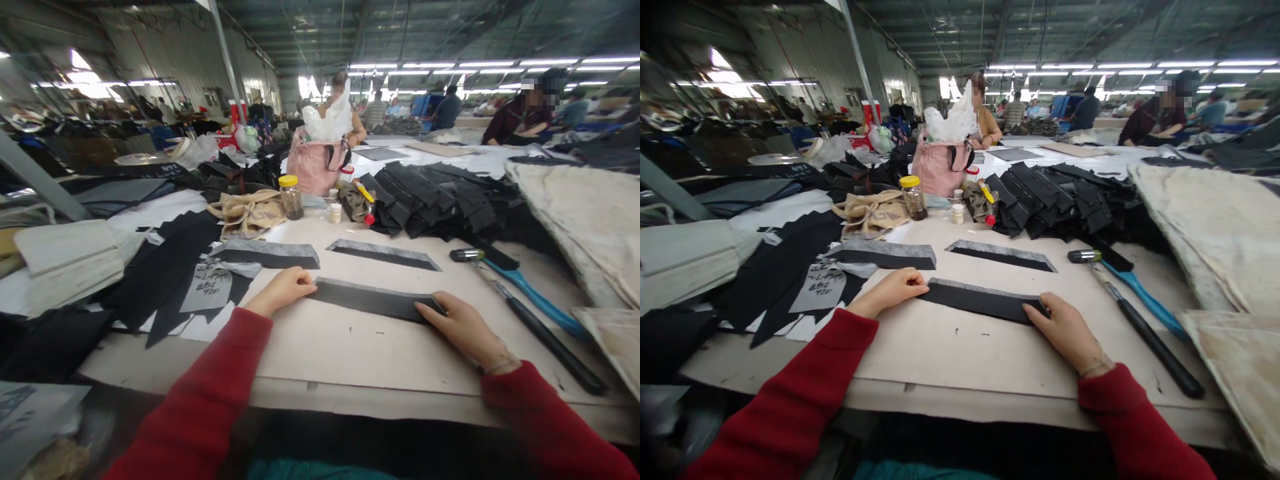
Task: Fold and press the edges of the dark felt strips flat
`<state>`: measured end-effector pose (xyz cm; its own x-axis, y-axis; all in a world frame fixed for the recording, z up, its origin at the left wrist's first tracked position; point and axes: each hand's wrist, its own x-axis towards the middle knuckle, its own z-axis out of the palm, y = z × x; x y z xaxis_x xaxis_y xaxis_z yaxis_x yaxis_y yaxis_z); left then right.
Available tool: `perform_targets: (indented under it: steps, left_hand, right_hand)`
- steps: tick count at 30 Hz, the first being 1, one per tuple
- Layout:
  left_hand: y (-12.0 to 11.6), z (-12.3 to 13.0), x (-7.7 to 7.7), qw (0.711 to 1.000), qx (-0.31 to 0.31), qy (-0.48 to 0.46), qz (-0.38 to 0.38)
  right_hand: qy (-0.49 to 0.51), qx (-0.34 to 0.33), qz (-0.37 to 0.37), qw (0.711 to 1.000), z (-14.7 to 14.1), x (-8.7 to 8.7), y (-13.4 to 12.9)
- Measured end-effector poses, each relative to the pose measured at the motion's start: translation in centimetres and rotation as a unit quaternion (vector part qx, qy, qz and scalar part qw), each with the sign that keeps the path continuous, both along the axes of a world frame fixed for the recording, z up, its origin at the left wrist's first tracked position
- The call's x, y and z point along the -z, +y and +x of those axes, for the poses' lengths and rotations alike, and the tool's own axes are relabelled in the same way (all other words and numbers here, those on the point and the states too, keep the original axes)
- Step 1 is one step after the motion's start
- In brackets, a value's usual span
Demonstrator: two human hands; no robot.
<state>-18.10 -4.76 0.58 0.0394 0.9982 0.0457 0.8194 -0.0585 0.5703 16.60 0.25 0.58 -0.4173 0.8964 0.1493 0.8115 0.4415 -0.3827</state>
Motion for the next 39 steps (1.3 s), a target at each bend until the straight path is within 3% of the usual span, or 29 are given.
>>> perform_targets:
  steps: [7,27,32,36,39]
  left_hand:
    - [-0.1,0.4,-0.3,0.999,-0.004,0.036,0.011]
    - [0.2,0.2,0.1,0.999,0.005,0.050,0.004]
    - [0.2,0.4,0.1,0.997,0.010,0.058,0.045]
    - [0.3,0.6,-0.2,0.996,0.058,0.027,0.058]
    - [0.6,0.5,-0.3,0.993,0.107,0.009,0.042]
  right_hand:
    - [-0.030,-0.005,0.049,0.998,-0.7,-0.4,-0.4]
    - [-0.072,-0.030,0.076,0.994,-0.7,-0.1,-0.5]
    - [-0.069,-0.044,0.099,0.992,-0.6,0.1,-0.4]
    - [-0.031,-0.017,0.136,0.990,0.5,0.3,-0.1]
    - [-0.001,-0.047,0.108,0.993,1.7,0.5,0.3]
